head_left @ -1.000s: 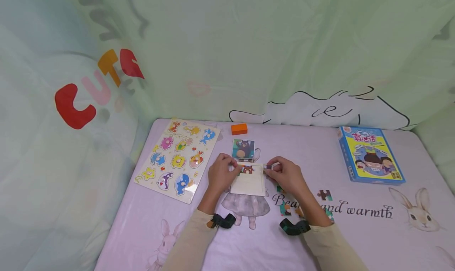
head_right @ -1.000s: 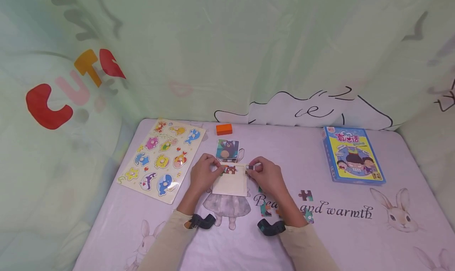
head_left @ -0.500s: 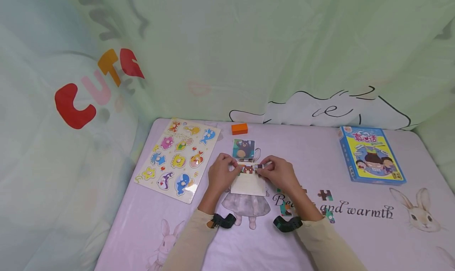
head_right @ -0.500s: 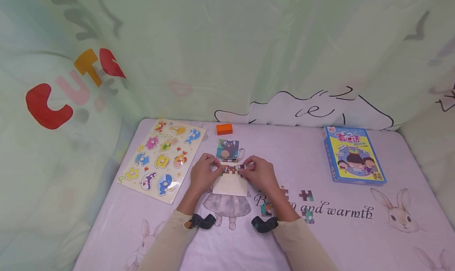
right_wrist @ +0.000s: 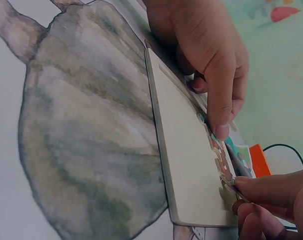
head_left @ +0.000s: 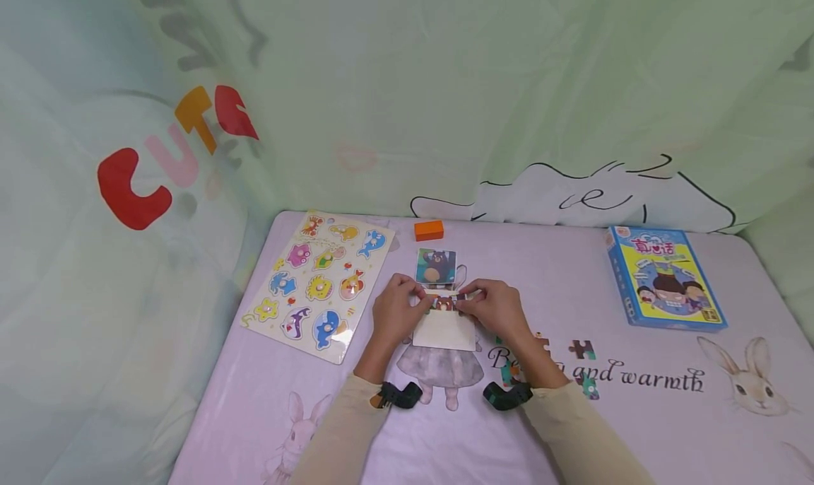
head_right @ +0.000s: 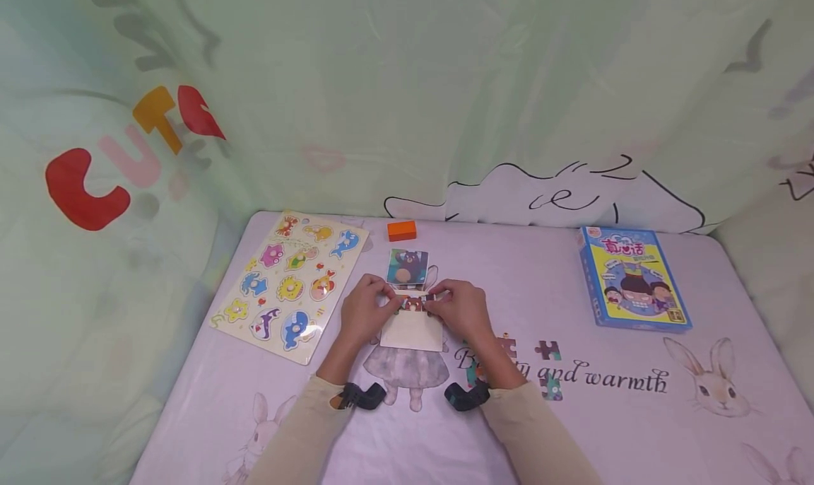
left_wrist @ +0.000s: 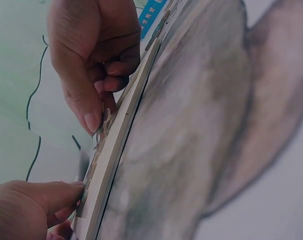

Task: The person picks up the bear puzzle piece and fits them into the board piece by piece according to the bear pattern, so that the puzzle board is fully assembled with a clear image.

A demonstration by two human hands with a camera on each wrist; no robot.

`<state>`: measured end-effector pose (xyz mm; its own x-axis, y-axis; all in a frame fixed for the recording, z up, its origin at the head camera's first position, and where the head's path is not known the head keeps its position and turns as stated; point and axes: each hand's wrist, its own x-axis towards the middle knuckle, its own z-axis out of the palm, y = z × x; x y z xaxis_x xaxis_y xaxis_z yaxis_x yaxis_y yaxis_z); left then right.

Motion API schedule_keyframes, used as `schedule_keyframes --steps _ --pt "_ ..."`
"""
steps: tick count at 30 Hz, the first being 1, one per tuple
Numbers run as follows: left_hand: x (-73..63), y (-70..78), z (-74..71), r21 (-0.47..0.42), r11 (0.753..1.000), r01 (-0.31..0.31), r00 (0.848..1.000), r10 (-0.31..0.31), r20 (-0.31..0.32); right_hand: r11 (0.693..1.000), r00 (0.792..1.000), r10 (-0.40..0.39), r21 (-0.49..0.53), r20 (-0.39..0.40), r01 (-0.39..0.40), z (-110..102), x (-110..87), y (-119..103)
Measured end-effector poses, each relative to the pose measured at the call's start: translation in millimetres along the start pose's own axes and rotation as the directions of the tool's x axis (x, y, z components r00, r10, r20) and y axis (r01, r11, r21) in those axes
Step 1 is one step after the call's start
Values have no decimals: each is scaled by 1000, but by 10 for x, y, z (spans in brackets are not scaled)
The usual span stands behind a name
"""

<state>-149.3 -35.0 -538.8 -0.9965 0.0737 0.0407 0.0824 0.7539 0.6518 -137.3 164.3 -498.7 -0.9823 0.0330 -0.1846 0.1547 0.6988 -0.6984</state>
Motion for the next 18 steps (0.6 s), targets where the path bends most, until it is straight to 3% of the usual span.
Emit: schedule_keyframes --steps 12,18 --pt "0 5 -10 -4 1000 5 1000 -5 -2 1000 999 -1 -26 -52 0 32 12 -28" --pt "-5 13 0 -1 1000 5 1000 -5 -10 1000 1000 17 -19 -24 -17 8 6 -5"
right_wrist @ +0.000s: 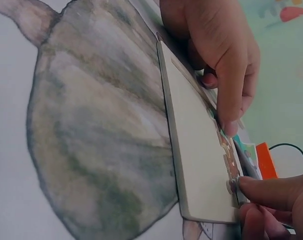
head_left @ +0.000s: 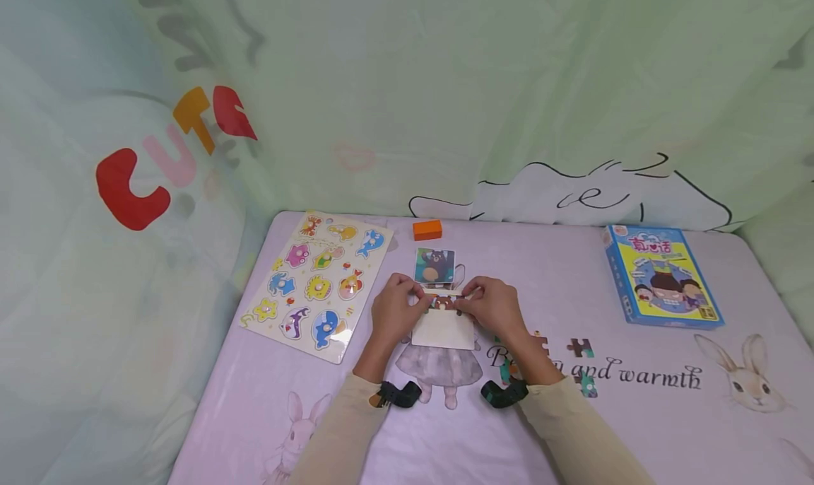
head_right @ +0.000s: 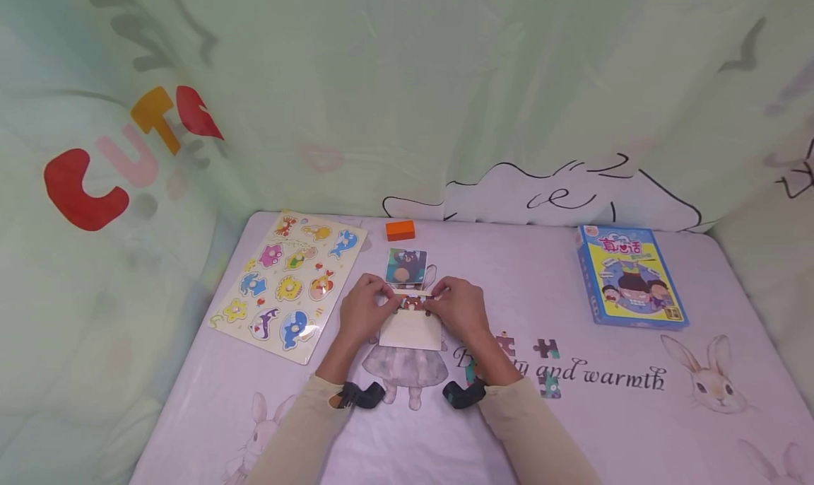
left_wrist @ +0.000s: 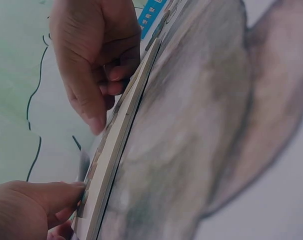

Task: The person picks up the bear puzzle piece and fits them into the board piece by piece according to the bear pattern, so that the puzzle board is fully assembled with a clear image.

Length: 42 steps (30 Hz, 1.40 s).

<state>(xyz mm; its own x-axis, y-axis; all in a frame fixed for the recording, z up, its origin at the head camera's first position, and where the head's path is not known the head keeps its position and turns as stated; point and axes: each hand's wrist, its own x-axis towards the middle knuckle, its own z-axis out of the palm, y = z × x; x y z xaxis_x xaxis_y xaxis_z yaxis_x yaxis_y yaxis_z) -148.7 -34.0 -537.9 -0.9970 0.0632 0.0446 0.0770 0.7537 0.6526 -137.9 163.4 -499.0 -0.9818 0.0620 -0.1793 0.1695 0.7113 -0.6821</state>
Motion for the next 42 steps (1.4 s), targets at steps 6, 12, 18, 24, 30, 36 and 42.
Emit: schedule_keyframes --steps 6,12,18,24,30,36,42 --pt "1 8 6 -5 1000 3 1000 -3 -2 1000 997 14 13 82 -15 -93 22 57" --pt "2 8 -12 -29 999 18 1000 -18 18 1000 992 2 5 129 -2 -93 57 90" --pt "-10 42 -1 -22 999 29 999 -28 42 1000 994 -8 2 111 8 -83 56 113" --pt "-61 169 62 65 995 76 997 -75 -17 1000 995 -19 3 103 19 -70 58 117" --pt "-102 320 138 90 988 123 990 -116 -78 1000 994 -14 10 108 13 -78 63 108" --pt "-111 400 160 68 990 120 989 -114 -95 1000 993 -12 16 114 10 -82 61 136" --pt "-105 435 184 20 996 81 995 -80 -64 1000 994 -27 7 105 26 -83 53 139"
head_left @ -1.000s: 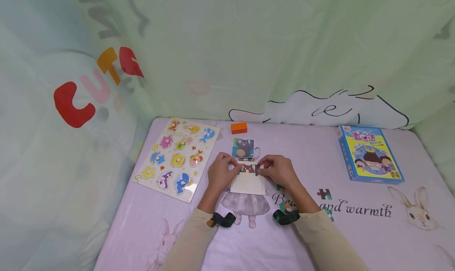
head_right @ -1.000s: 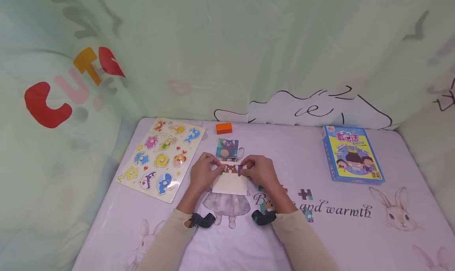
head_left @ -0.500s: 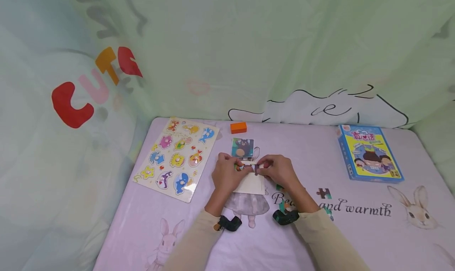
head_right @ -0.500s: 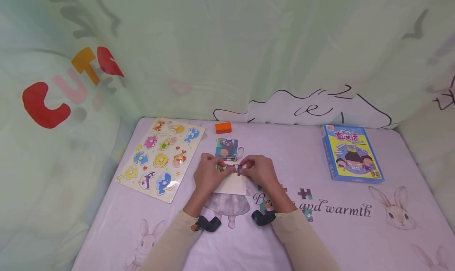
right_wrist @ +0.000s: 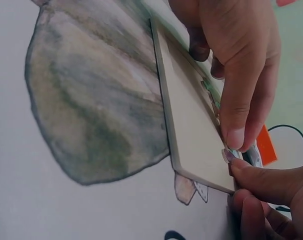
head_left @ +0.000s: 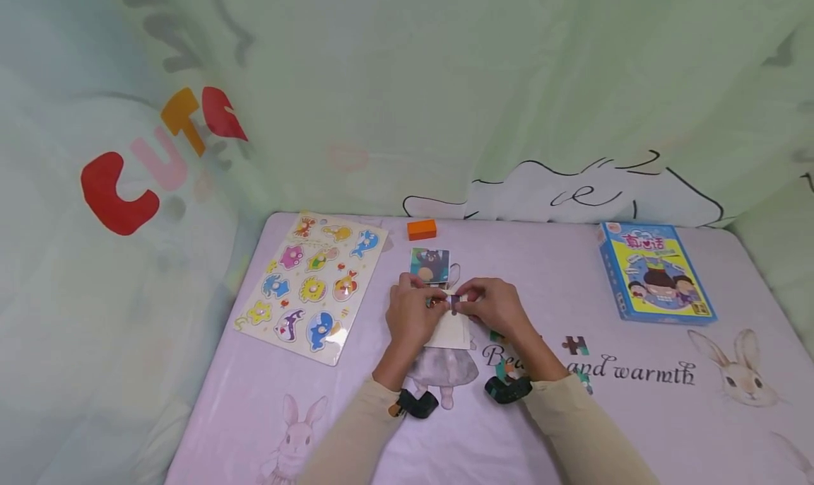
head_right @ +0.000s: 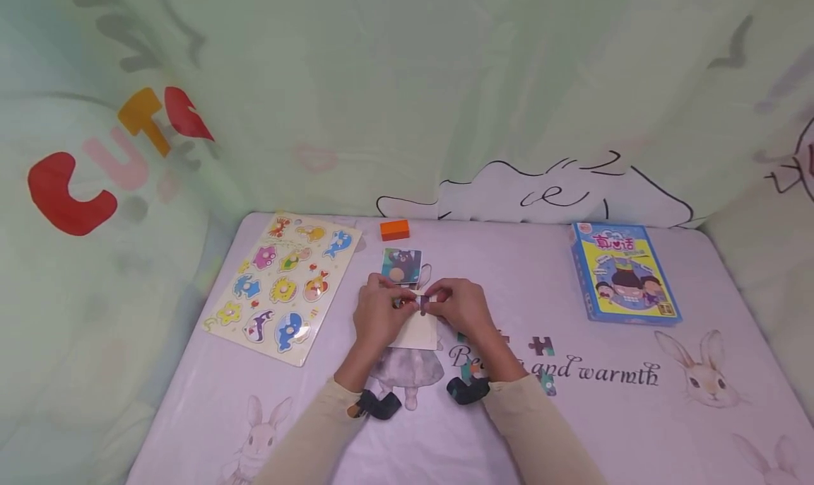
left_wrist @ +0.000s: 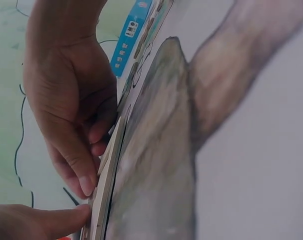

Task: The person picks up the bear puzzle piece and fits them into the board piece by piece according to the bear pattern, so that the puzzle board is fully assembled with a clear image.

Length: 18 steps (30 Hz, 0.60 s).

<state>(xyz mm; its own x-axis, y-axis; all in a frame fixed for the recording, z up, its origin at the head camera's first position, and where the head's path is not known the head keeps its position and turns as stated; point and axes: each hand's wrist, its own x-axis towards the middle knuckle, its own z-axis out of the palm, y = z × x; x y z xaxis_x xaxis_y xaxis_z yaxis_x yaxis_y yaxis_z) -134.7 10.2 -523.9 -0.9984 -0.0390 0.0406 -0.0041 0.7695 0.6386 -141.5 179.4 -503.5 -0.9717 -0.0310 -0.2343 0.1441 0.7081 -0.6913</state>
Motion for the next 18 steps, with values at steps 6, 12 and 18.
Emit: schedule_keyframes --steps 6,12,18 --pt "1 9 -11 6 1000 2 1000 -2 19 1000 1000 11 -6 6 -11 6 2 -5" --pt "-3 12 -17 15 1000 -4 1000 4 5 1000 999 26 13 19 -27 -11 8 -4" --pt "-4 11 -13 34 999 -7 1000 7 3 999 999 33 11 7 -33 -8 4 -29"
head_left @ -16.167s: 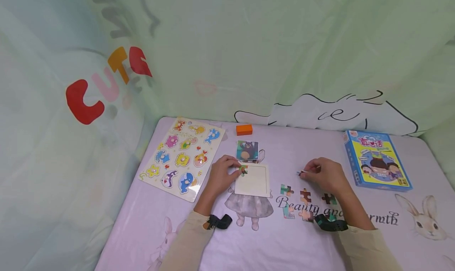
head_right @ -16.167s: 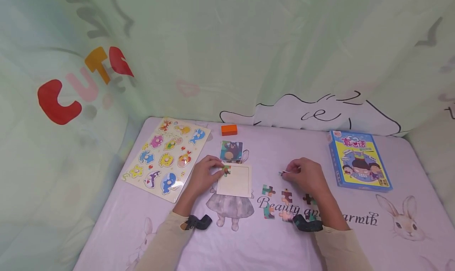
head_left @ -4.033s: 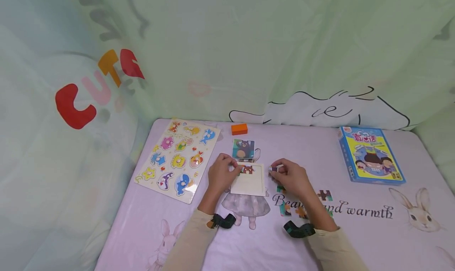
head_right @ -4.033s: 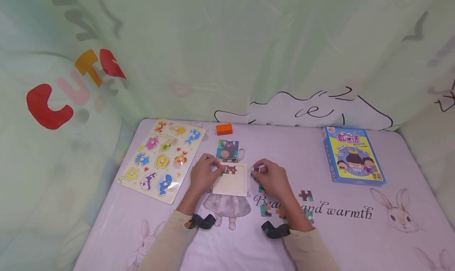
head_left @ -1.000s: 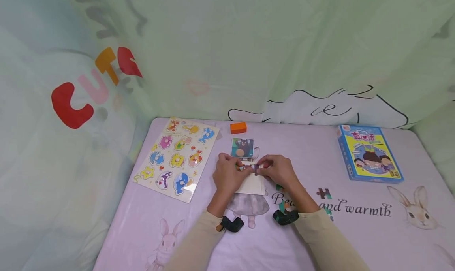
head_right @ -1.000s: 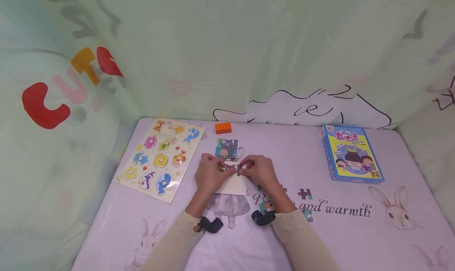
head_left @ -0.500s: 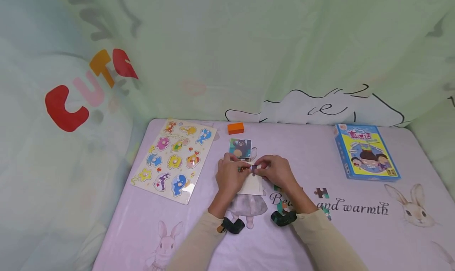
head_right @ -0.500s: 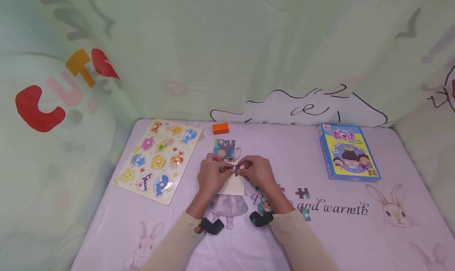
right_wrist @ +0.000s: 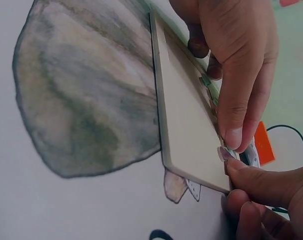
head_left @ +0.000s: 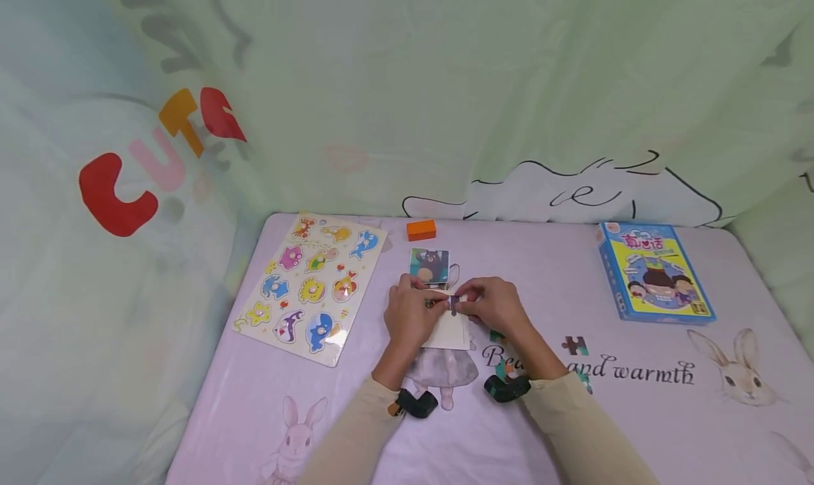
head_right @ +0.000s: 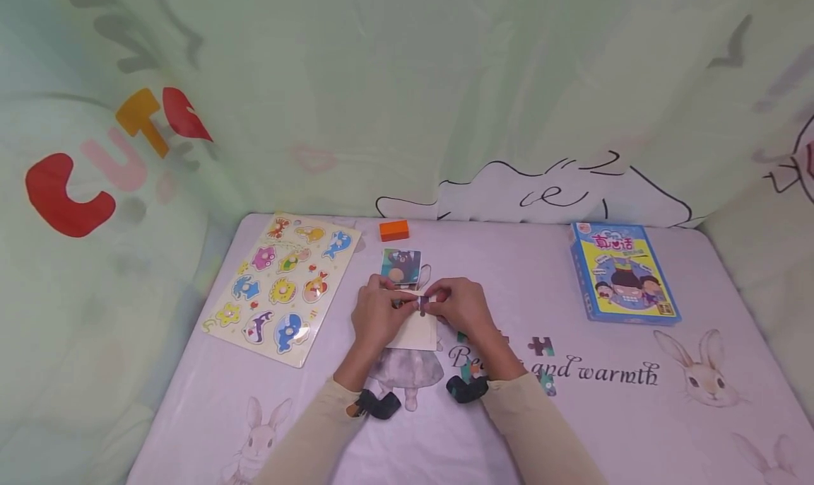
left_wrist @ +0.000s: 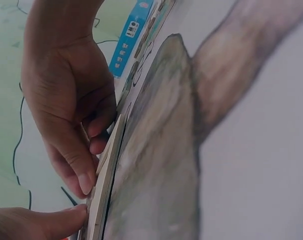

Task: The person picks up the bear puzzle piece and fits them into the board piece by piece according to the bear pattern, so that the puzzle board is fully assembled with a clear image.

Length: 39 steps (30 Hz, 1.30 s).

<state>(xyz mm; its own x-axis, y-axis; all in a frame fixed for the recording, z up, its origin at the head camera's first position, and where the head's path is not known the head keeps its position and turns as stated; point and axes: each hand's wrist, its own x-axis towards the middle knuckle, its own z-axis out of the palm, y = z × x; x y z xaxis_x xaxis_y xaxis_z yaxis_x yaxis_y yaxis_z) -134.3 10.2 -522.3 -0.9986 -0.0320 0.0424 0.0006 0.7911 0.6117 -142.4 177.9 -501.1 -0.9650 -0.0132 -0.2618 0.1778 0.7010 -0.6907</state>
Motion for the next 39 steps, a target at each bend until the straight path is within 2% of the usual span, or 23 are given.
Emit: schedule_keyframes --steps 5,8,11,14,18,24,28,34,39 --pt "21 -50 -7 -19 1000 -5 1000 5 30 1000 1000 -10 -30 2 10 -12 -5 -42" --pt "61 -125 -44 -57 998 -38 996 42 73 998 1000 -21 -52 8 21 -17 -5 -57" --pt "107 -222 -128 -127 990 -66 990 80 113 997 1000 -18 -69 12 19 -13 -2 -62" --pt "140 -331 -223 -161 985 -56 988 78 136 997 1000 0 -74 12 1 -4 -3 -65" --pt "168 -455 -314 -149 988 -52 983 77 165 998 1000 13 -70 7 -12 8 -10 -64" --pt "213 -590 -333 -178 979 -98 968 135 211 998 1000 -16 -62 22 17 -21 -23 -44" --pt "253 -691 -342 -211 967 -142 946 195 258 992 994 -76 -92 73 82 -112 -48 0" --pt "282 -799 -385 -244 942 -231 892 305 333 981 985 -137 -123 103 149 -331 -171 105" --pt "277 -815 -473 -258 932 -255 860 341 380 966 980 -169 -178 105 185 -517 -270 189"
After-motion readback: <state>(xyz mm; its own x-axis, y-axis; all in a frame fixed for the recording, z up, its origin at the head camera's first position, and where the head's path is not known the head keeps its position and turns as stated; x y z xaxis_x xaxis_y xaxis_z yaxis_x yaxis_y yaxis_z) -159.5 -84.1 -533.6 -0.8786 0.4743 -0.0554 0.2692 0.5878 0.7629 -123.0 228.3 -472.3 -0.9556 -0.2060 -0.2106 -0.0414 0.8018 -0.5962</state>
